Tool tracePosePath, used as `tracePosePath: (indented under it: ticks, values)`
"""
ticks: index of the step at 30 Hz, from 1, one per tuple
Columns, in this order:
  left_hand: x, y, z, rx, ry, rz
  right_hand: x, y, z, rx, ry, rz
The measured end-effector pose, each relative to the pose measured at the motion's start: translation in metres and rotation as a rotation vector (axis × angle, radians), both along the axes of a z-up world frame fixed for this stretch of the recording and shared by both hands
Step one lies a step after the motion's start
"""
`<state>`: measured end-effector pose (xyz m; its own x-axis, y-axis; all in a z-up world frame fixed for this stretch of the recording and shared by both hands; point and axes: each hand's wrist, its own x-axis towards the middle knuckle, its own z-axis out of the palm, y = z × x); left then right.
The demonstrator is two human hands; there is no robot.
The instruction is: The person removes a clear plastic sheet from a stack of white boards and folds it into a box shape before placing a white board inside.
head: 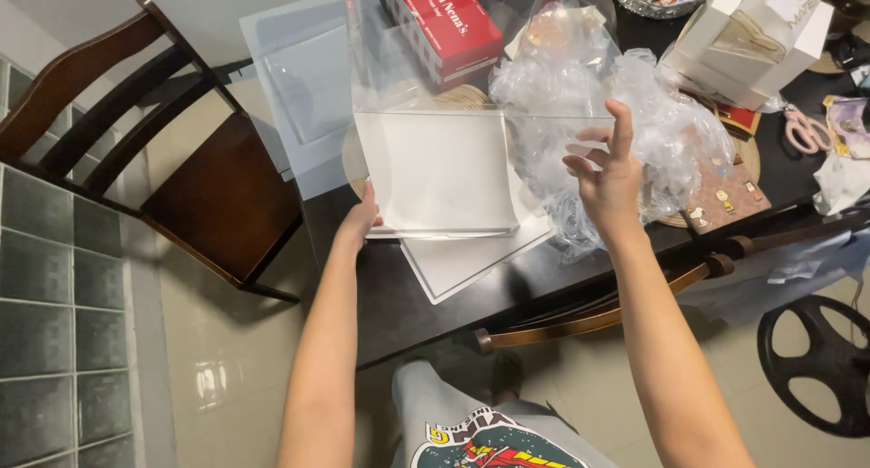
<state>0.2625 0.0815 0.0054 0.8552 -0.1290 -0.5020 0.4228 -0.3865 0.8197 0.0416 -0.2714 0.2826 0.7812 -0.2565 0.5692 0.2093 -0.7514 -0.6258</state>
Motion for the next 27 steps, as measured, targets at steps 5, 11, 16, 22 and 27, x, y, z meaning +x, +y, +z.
tracePosePath:
  ticks: [5, 11, 16, 22, 27]
  values:
    - [0.000, -0.007, 0.069, 0.129, 0.378, -0.193, -0.001, 0.000, -0.003, 0.059, 0.030, -0.018]
    - [0.016, -0.004, 0.025, -0.012, 0.512, -0.246, 0.000, -0.003, -0.009, 0.124, 0.068, -0.008]
    - [-0.001, -0.016, 0.040, -0.223, 0.575, -0.276, -0.001, -0.024, -0.016, 0.229, 0.061, 0.024]
    - [0.010, -0.005, 0.020, -0.280, 0.530, -0.235, -0.002, -0.032, -0.014, 0.282, 0.057, 0.016]
    - [0.030, 0.022, -0.031, 0.015, -0.065, 0.033, 0.004, -0.009, -0.016, 0.110, 0.073, -0.017]
